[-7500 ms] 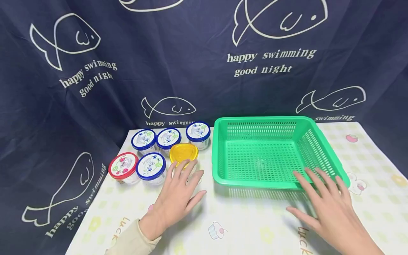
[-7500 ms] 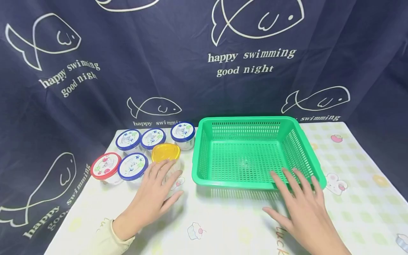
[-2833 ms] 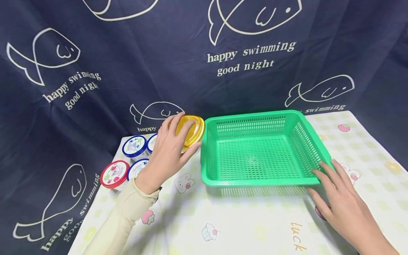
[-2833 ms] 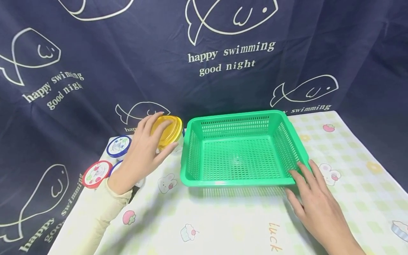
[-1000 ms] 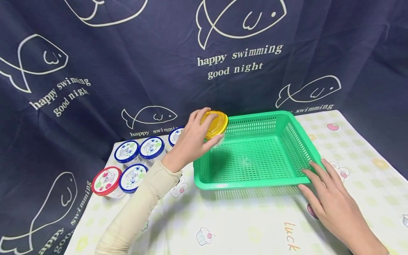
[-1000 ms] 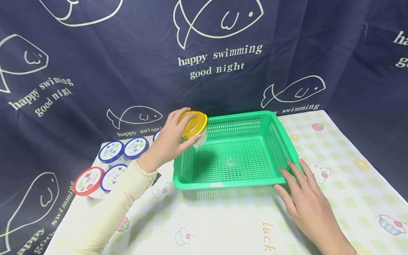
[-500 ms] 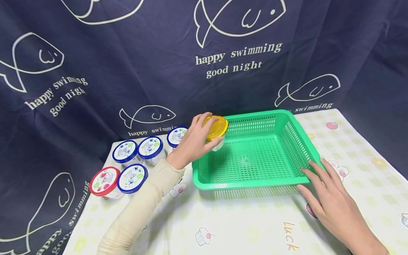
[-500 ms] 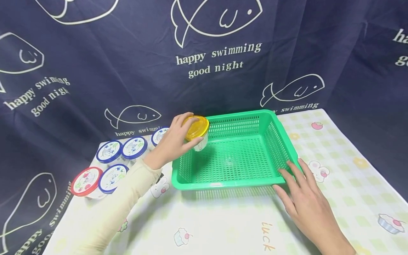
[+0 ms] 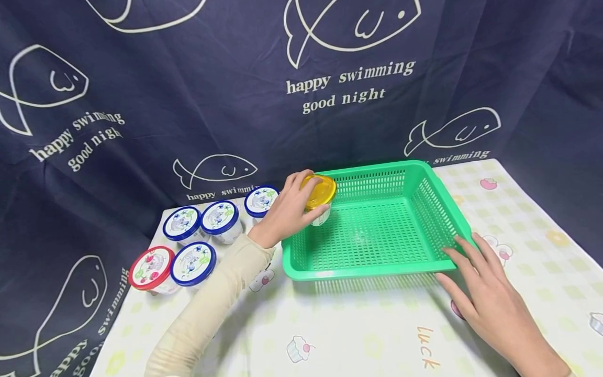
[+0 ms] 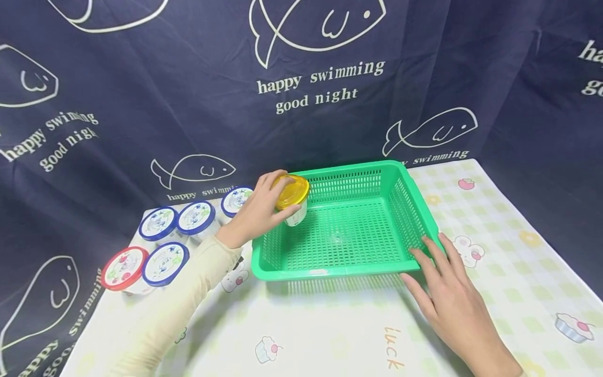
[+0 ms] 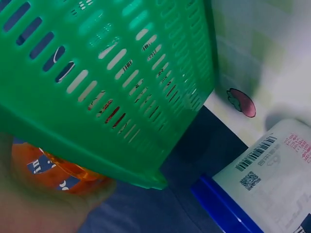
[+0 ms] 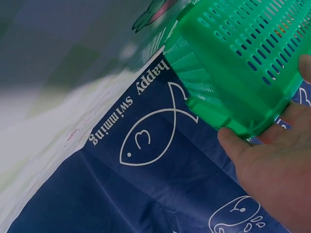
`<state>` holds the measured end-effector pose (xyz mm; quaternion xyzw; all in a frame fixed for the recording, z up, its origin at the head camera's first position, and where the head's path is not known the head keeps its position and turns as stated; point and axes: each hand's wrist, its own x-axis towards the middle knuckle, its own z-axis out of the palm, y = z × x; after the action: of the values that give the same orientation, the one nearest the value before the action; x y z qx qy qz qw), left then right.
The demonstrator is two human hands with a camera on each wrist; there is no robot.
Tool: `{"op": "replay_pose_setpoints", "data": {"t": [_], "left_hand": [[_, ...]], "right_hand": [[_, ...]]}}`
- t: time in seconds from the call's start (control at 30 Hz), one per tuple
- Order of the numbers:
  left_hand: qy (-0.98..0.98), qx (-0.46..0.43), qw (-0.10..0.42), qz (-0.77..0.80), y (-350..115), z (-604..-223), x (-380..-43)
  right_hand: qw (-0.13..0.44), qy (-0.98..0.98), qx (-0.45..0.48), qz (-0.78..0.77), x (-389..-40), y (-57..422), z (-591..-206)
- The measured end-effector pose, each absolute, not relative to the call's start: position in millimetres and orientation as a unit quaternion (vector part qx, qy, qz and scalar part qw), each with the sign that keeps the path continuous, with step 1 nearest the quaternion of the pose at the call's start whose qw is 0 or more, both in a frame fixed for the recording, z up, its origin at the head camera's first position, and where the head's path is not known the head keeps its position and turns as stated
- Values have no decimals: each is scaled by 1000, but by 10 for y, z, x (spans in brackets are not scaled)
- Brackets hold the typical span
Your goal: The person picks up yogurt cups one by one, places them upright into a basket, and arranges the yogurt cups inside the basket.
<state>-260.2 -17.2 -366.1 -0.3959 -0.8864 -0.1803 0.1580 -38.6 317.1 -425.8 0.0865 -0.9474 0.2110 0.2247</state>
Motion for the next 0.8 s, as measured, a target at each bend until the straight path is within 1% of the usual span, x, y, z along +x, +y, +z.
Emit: {"op": "replay_pose_setpoints", "data": {"t": [0.4, 0.6, 0.8], "left_hand": [[-889, -396, 148, -176, -143, -3762, -2671], [-892, -395, 139, -171, -126, -3782, -2683], [-894, -392, 140, -165, -110, -3807, -2702]], "right_hand": [[224, -946, 90, 218, -391, 3174, -4263], [232, -943, 99, 216, -387, 3187, -4272], [238, -941, 104, 216, -392, 3195, -4268]]}}
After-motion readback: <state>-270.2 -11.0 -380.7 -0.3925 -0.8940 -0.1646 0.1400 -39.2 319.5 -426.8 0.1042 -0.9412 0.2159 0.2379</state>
